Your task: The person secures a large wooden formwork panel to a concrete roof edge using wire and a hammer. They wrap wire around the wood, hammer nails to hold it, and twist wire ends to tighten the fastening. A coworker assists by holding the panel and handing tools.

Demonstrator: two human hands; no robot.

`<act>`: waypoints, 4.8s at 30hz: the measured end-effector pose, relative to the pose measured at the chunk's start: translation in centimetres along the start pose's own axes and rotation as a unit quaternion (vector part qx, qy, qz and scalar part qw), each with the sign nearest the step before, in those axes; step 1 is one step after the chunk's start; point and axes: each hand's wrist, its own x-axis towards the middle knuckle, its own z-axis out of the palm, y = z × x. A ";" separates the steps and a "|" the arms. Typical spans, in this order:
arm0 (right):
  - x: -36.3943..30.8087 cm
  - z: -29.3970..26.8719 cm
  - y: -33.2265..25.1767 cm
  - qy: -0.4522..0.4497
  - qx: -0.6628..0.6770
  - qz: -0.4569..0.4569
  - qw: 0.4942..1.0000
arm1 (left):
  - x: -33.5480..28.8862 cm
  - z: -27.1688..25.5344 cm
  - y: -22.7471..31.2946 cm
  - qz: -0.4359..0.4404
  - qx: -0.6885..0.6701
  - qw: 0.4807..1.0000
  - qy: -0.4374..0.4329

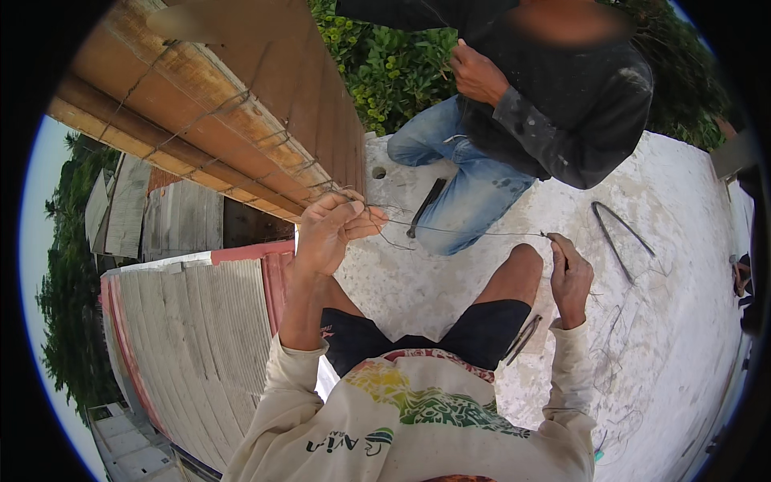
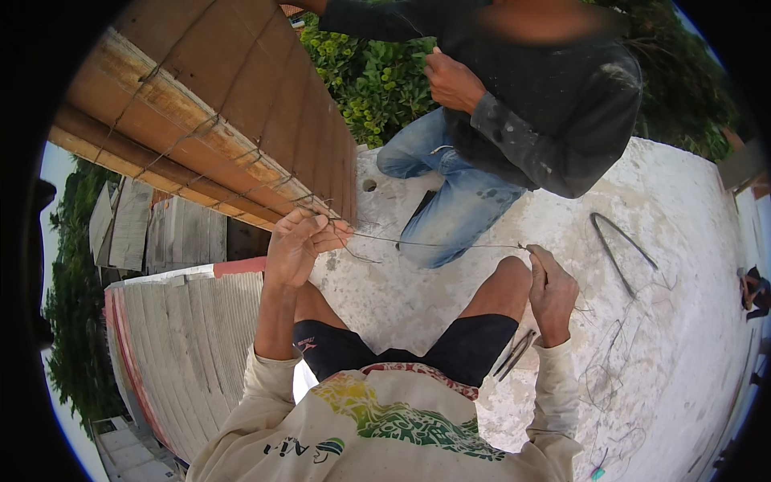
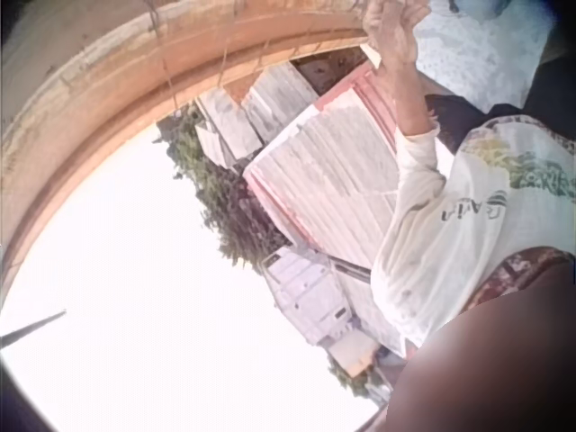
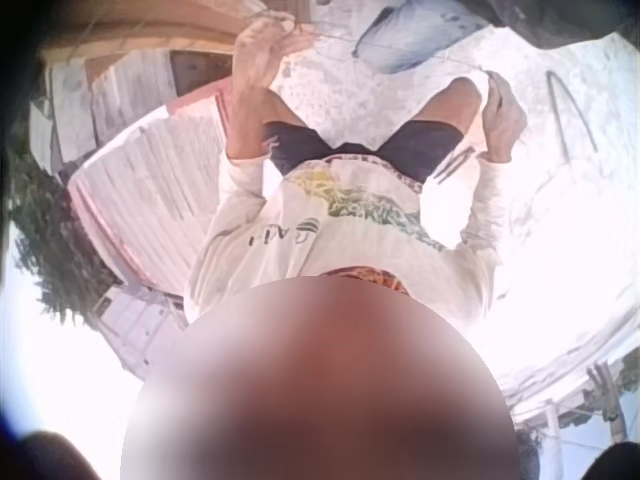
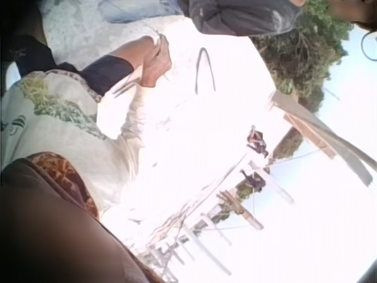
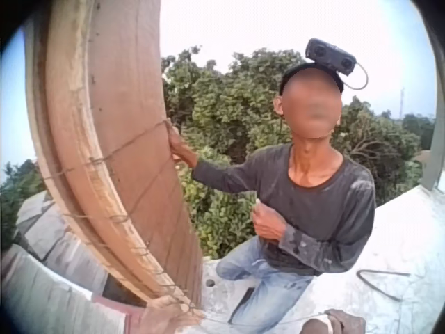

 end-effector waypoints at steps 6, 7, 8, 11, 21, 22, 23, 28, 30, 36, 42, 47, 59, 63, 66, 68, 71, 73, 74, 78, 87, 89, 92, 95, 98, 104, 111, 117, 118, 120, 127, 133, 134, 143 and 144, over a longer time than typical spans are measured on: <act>-0.1 -5.6 -2.7 -0.159 0.261 0.041 0.951 | 1.5 -0.1 -1.5 0.151 0.102 0.976 0.115; -0.5 -6.2 -2.9 -0.207 0.256 -0.039 0.943 | 2.0 -0.5 -2.1 0.149 0.072 0.977 0.134; -1.1 -6.2 -3.0 -0.300 0.283 -0.033 0.911 | 2.5 -1.0 -2.9 0.143 0.017 0.981 0.133; -4.2 -3.5 -3.2 -0.413 0.296 -0.075 0.858 | 4.0 -3.4 -4.8 0.056 -0.119 0.981 0.144; -9.2 -0.1 2.0 -0.195 0.080 -0.037 0.977 | 5.1 -4.1 -7.9 -0.090 -0.434 0.896 -0.025; -9.4 -0.6 2.6 -0.160 0.039 -0.025 0.986 | 4.3 -3.0 -8.1 -0.079 -0.427 0.893 -0.120; -9.5 -1.1 3.2 -0.120 0.027 -0.021 0.992 | 3.5 -2.2 -7.9 -0.092 -0.390 0.906 -0.138; -10.5 -3.7 4.2 -0.046 -0.051 0.005 0.998 | 2.6 0.1 -8.8 -0.112 -0.114 0.969 -0.187; -11.0 -4.5 3.8 -0.048 -0.079 0.012 0.996 | 2.8 0.3 -9.5 -0.073 0.097 0.983 -0.138; -11.9 -7.5 3.7 -0.031 -0.133 0.013 0.991 | 2.4 0.9 -8.5 -0.148 0.199 0.939 -0.237; -12.3 -11.4 5.8 -0.027 -0.178 0.040 0.983 | 2.2 1.2 -7.2 -0.136 0.391 0.856 -0.309; -12.2 -14.2 6.5 -0.139 -0.136 0.016 0.981 | 2.1 -0.9 -8.6 0.047 0.523 0.756 -0.390; -12.9 -13.9 4.8 -0.040 -0.010 0.107 0.993 | 6.9 -7.0 -15.5 -0.101 0.448 0.804 -0.379; -13.5 -12.8 4.3 -0.057 0.000 0.126 0.990 | 6.9 -5.7 -16.8 -0.049 0.519 0.757 -0.393; -13.9 -11.2 2.9 -0.077 -0.069 0.099 0.990 | 5.6 -0.7 -16.4 0.271 0.655 0.616 -0.343; -13.9 -10.0 1.7 -0.078 -0.076 0.079 0.991 | 3.8 4.4 -16.1 0.263 0.536 0.726 -0.340; -13.6 -8.5 -0.3 -0.011 -0.069 0.018 0.997 | 0.2 12.7 -16.2 0.242 0.470 0.732 -0.429; -13.6 -8.2 -1.5 0.023 -0.052 0.000 0.998 | -1.9 17.1 -16.3 0.162 0.454 0.732 -0.482; -13.7 -8.2 -1.9 0.032 -0.057 0.011 0.998 | -2.7 18.8 -16.5 0.143 0.426 0.742 -0.498; -14.5 -8.9 -2.7 0.046 -0.014 0.073 0.996 | -3.6 22.1 -17.2 0.160 0.388 0.758 -0.499; -19.5 -7.8 -1.7 -0.032 0.082 0.171 0.981 | -3.3 21.7 -17.9 0.256 0.405 0.639 -0.602; -19.9 -7.6 -0.8 -0.053 0.119 0.123 0.984 | -2.9 21.6 -17.6 0.252 0.386 0.624 -0.631; -20.2 -8.0 0.4 -0.168 0.247 0.098 0.949 | -2.3 21.1 -17.3 0.189 0.354 0.623 -0.672; -20.6 -9.1 0.9 -0.310 0.420 0.193 0.831 | -2.3 20.0 -17.3 0.046 0.367 0.676 -0.637; -21.0 -10.0 0.8 -0.297 0.554 0.253 0.736 | -2.4 19.3 -18.0 -0.015 0.356 0.763 -0.539; -20.9 -9.9 -0.5 -0.057 0.261 0.219 0.939 | -2.2 20.1 -19.7 -0.040 0.353 0.790 -0.500; -18.1 -12.2 -0.9 -0.036 0.252 0.403 0.879 | -2.7 22.8 -17.5 -0.132 0.304 0.795 -0.508; -15.1 -15.2 -1.0 0.061 0.415 0.282 0.863 | -0.6 24.6 -15.4 -0.160 0.160 0.827 -0.515; -14.9 -15.7 -1.2 0.044 0.420 0.293 0.858 | -0.3 24.7 -14.9 -0.164 0.159 0.829 -0.510; -14.1 -16.7 -0.9 -0.019 0.407 0.293 0.865 | 0.4 24.8 -14.3 -0.161 0.138 0.835 -0.508; -11.9 -13.8 1.5 -0.037 0.731 0.132 0.668 | 3.2 22.6 -13.0 -0.230 0.047 0.850 -0.472; -8.5 -8.4 0.4 -0.061 0.556 0.198 0.805 | 5.0 19.7 -13.7 -0.241 -0.064 0.870 -0.425; -7.8 -7.5 -0.4 -0.062 0.533 0.193 0.821 | 5.0 19.3 -13.8 -0.236 -0.048 0.879 -0.412; -3.0 -2.4 -3.6 0.048 0.493 0.210 0.843 | 4.4 17.9 -13.3 -0.172 0.038 0.907 -0.383; -2.8 -2.3 -3.5 0.054 0.501 0.209 0.838 | 4.3 17.9 -13.0 -0.167 0.050 0.907 -0.383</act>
